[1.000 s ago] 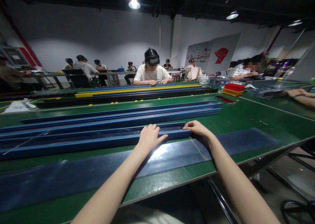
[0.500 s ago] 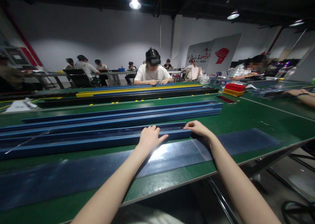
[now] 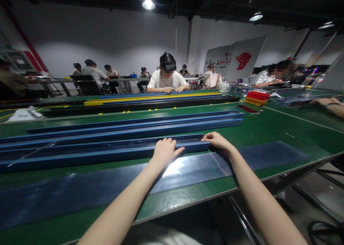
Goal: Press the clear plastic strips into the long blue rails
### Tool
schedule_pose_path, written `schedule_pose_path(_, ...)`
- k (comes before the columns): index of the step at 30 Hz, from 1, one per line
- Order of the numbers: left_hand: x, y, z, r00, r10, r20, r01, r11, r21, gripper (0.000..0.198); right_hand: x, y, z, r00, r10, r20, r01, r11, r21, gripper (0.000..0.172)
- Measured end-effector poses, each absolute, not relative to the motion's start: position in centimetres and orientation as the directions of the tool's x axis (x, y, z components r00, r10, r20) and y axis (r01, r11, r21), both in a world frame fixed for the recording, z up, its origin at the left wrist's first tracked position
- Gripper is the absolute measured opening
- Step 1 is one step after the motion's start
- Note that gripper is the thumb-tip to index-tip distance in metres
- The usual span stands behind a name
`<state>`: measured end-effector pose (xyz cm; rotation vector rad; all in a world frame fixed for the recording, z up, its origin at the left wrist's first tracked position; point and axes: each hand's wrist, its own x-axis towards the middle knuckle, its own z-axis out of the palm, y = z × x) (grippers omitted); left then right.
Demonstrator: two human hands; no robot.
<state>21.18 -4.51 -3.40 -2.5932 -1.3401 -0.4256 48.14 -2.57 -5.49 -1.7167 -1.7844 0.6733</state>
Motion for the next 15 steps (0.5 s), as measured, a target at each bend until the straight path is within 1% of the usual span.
schedule_pose_path(9, 21.1, -4.6, -2.8, 0.531, 0.76, 0.374, 0.821, -0.571, -0.006, 0.039, 48.0, -2.7, -5.2, -0.022, 0.999, 0.049, 0.709, 0.05, -0.704, 0.034)
schedule_pose_path(15, 21.1, -4.8, -2.1, 0.505, 0.79, 0.348, 0.836, -0.548, 0.031, 0.038, 47.9, -2.7, -5.2, -0.023, 0.999, 0.04, 0.714, 0.044, -0.699, 0.033)
